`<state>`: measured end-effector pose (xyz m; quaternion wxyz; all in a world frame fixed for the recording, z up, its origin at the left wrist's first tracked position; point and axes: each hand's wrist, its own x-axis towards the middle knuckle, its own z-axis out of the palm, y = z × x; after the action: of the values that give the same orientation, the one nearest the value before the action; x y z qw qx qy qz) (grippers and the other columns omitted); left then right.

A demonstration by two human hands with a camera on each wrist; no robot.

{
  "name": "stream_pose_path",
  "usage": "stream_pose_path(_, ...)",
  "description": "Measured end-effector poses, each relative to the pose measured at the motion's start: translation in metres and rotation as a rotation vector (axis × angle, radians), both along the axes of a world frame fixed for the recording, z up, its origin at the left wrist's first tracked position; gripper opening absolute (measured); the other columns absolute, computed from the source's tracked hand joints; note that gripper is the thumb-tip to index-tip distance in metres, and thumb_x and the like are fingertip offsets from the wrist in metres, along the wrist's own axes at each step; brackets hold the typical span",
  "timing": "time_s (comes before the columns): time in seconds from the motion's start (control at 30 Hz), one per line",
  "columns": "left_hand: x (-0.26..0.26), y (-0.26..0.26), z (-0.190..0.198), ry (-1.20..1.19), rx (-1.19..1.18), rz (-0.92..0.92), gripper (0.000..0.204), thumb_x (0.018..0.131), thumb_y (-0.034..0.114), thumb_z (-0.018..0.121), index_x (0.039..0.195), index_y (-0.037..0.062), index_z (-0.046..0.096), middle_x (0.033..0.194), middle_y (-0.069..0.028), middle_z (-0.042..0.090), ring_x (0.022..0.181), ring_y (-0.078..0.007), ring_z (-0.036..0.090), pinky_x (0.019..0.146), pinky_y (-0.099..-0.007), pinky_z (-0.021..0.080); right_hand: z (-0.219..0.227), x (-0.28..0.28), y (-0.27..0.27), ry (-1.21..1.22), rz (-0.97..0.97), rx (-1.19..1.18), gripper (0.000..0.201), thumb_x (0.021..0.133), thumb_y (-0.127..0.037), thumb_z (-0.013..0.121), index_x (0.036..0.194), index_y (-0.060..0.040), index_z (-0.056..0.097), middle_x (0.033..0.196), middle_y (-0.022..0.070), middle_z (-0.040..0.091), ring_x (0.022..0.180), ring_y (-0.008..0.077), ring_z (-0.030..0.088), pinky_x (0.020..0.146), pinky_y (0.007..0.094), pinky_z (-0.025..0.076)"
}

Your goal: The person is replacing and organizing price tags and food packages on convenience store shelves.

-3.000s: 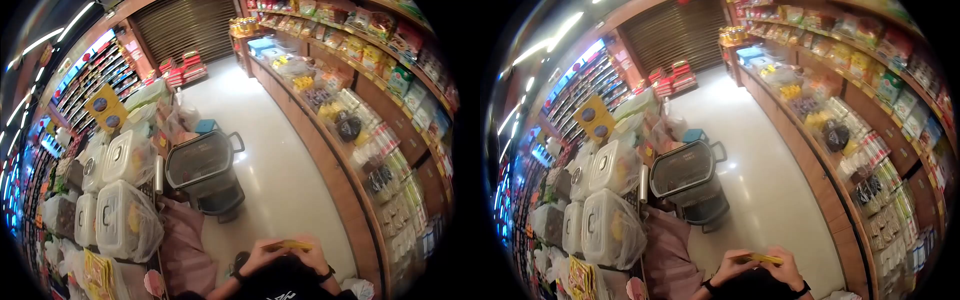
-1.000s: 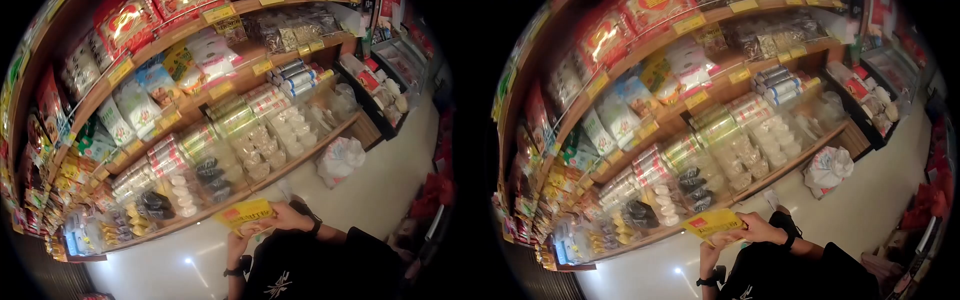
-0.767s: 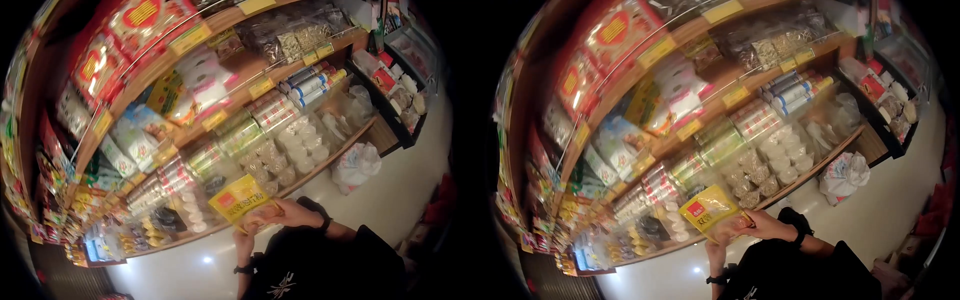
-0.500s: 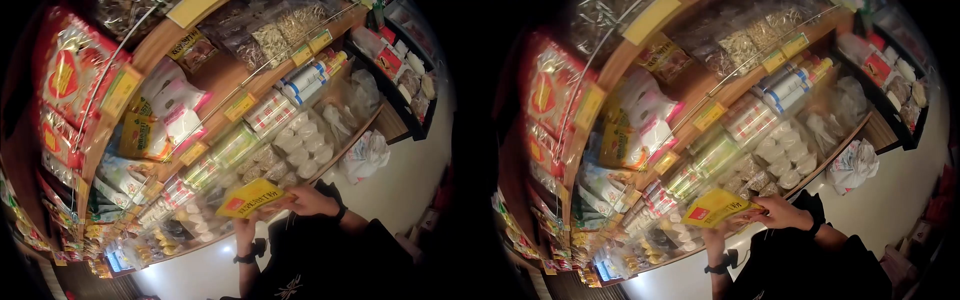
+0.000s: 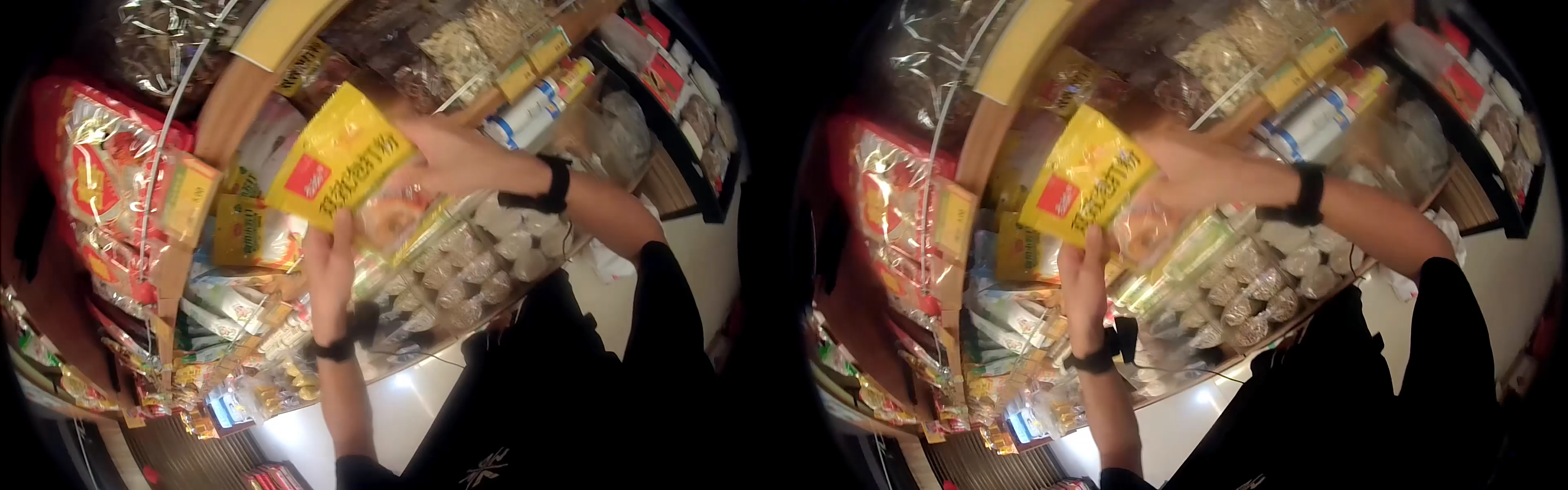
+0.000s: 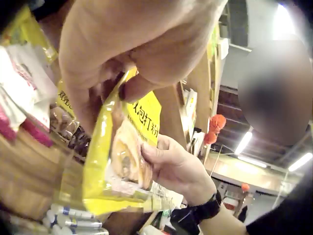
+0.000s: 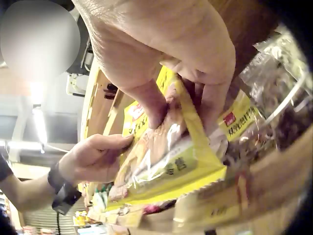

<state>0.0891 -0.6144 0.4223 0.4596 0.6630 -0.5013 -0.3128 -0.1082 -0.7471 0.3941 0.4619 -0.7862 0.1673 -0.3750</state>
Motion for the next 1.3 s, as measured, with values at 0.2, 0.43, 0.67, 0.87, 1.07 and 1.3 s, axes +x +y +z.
stream_pose_path(0.2,0.054,-0.116,0.032,0.373,-0.053,-0.007,0.023,0.095,0.013,0.055,0.115,0.0034,0.055,0.109,-0.0067,0.06,0.098,-0.0163,0.057,0.087,-0.0327,0.045,0.056,0.064,-0.09,0.314,-0.384,-0.191,0.034,0.084,-0.017,0.062,0.113,0.0006,0.06,0.097,0.0229,0.067,0.086,0.0291,0.068,0.075,0.0377,0.054)
stream_pose_path(0.43,0.073,-0.198,0.026,0.285,-0.083,-0.008,0.029,0.093,0.017,0.055,0.121,0.0066,0.056,0.114,-0.0033,0.059,0.102,-0.0179,0.055,0.093,-0.0343,0.041,0.014,0.163,-0.189,-0.336,-0.623,-0.093,0.026,0.075,-0.011,0.058,0.094,0.0038,0.067,0.091,0.0257,0.067,0.09,0.0397,0.066,0.077,0.0453,0.054)
stream_pose_path(0.67,0.091,-0.237,-0.013,-0.069,-0.294,-0.134,0.027,0.092,0.014,0.053,0.117,0.0041,0.055,0.105,-0.0073,0.06,0.092,-0.0177,0.057,0.076,-0.0293,0.046,-0.011,0.227,-0.224,-0.596,-0.856,0.11,0.016,0.073,-0.007,0.06,0.08,0.0056,0.067,0.084,0.0265,0.065,0.086,0.041,0.065,0.074,0.047,0.052)
stream_pose_path(0.87,0.07,-0.247,-0.05,-0.217,-0.269,0.135,0.027,0.095,0.013,0.049,0.116,-0.0038,0.051,0.101,-0.0109,0.061,0.09,-0.0241,0.06,0.074,-0.0329,0.05,-0.025,0.251,-0.25,-0.775,-0.863,0.001,0.021,0.074,-0.007,0.064,0.093,0.0019,0.066,0.088,0.0243,0.065,0.081,0.0394,0.064,0.074,0.0454,0.052)
stream_pose_path(1.07,0.079,-0.245,-0.07,0.446,0.055,-0.106,0.017,0.095,0.014,0.043,0.109,0.0072,0.05,0.095,-0.0036,0.053,0.08,-0.0119,0.054,0.071,-0.0264,0.049,-0.047,0.234,-0.263,-0.486,-0.842,-0.439,0.026,0.087,-0.012,0.054,0.109,-0.0015,0.061,0.108,0.0188,0.064,0.1,0.0307,0.063,0.087,0.0394,0.05)
stream_pose_path(1.3,0.096,-0.25,-0.067,0.477,0.064,-0.452,0.023,0.089,0.001,0.045,0.11,0.0088,0.052,0.1,-0.0045,0.057,0.09,-0.0175,0.058,0.079,-0.0306,0.052,-0.036,0.24,-0.267,-0.576,-0.516,0.008,0.04,0.079,-0.017,0.066,0.116,-0.0045,0.06,0.11,0.0225,0.064,0.102,0.0369,0.063,0.088,0.0423,0.05)
